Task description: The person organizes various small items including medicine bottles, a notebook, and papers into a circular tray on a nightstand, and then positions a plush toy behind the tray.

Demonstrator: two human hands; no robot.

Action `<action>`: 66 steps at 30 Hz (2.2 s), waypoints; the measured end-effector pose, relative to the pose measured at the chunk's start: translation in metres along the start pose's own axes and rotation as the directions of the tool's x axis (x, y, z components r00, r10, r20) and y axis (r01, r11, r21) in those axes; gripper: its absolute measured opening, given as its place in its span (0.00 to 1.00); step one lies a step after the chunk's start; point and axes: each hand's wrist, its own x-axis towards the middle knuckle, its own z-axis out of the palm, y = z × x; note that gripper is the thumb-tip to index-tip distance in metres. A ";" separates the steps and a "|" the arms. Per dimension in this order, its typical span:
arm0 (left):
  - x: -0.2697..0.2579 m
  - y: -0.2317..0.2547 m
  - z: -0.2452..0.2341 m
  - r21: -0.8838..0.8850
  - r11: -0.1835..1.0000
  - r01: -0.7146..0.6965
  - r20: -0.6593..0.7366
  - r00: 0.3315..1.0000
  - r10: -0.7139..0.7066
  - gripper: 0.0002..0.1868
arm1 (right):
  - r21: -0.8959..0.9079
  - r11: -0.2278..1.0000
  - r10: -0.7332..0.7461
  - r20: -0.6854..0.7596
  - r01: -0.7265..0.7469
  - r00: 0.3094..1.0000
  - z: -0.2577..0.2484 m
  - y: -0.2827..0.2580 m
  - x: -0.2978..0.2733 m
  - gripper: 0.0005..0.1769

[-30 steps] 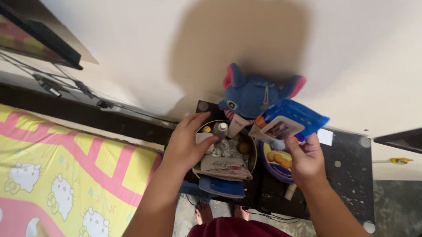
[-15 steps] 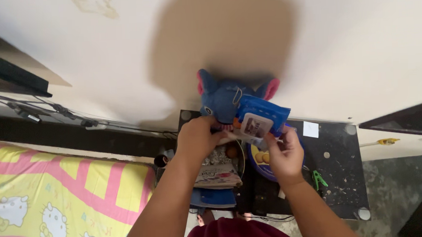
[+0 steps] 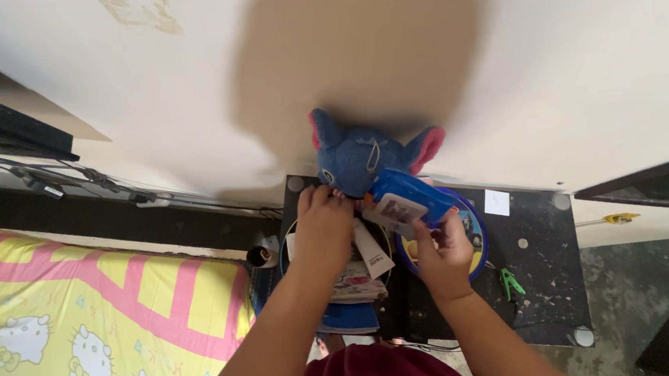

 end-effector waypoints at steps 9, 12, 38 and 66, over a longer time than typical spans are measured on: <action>-0.025 0.039 0.041 -0.163 0.945 -0.285 0.291 0.901 0.322 0.06 | -0.071 0.995 -0.082 -0.086 0.076 0.993 -0.026 -0.014 0.001 0.08; -0.025 0.037 0.046 -0.196 0.900 -0.388 0.283 0.857 0.431 0.10 | -0.026 0.998 -0.065 -0.108 0.062 0.992 -0.030 -0.012 -0.001 0.09; -0.043 0.025 -0.029 -0.526 0.784 0.329 0.058 0.934 -0.353 0.03 | -0.543 0.785 -0.319 0.058 0.298 0.946 0.051 -0.005 -0.003 0.10; -0.031 0.108 -0.005 -0.375 0.911 0.173 -0.108 0.967 -0.229 0.07 | -0.658 0.555 0.554 -0.163 -0.509 0.816 -0.128 0.093 0.017 0.42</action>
